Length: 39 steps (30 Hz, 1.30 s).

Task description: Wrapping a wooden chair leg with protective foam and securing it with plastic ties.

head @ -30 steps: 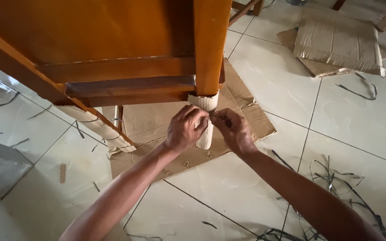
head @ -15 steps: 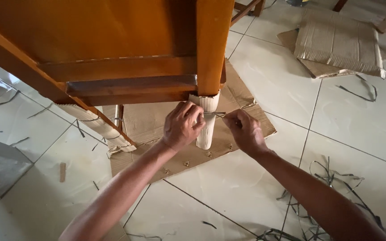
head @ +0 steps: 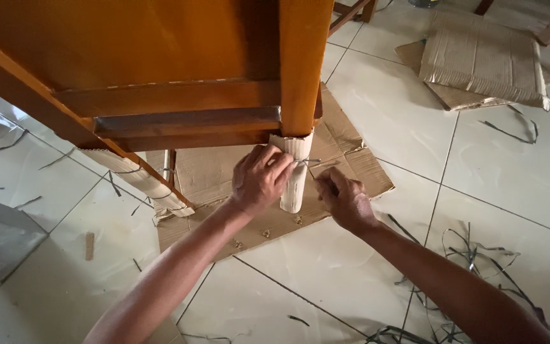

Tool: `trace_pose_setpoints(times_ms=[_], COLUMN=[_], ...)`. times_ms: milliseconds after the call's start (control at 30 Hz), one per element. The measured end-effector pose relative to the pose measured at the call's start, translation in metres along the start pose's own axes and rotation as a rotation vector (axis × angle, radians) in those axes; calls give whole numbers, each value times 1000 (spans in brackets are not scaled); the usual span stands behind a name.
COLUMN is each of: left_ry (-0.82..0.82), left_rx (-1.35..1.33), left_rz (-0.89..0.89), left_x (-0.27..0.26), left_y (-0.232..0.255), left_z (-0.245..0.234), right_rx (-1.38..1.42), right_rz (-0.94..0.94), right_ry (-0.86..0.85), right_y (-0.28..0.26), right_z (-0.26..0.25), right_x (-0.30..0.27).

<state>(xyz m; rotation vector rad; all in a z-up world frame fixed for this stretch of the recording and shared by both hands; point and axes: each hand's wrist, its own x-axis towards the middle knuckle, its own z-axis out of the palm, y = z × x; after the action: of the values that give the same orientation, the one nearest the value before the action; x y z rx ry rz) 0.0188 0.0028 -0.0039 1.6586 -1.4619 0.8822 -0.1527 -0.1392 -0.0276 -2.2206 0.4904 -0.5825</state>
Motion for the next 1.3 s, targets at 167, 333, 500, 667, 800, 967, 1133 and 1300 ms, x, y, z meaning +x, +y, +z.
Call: trace_pose_setpoints(times_ms=[167, 333, 500, 667, 800, 967, 1133, 1300], left_ry=[-41, -67, -45, -56, -182, -480, -516, -559], left_rx=[98, 72, 146, -216, -367, -323, -319, -247], left_rz=[-9, -33, -41, -394, -450, -714, -862, -843], left_x=[0, 2, -13, -30, -31, -43, -41, -47], left_y=[2, 4, -5, 14, 42, 34, 31, 26], left_z=[8, 6, 21, 9, 3, 32, 24, 24], right_rx=[-102, -208, -252, -168, -173, -138, -117, -261], right_rz=[-22, -275, -330, -212, -175, -96, 65, 126], right_ry=[-15, 29, 28, -18, -86, -123, -214, -293], right_y=[8, -1, 0, 9, 3, 10, 49, 74], right_z=[2, -1, 4, 10, 8, 4, -9, -45], right_x=[-1, -4, -9, -22, -25, -29, -28, -34])
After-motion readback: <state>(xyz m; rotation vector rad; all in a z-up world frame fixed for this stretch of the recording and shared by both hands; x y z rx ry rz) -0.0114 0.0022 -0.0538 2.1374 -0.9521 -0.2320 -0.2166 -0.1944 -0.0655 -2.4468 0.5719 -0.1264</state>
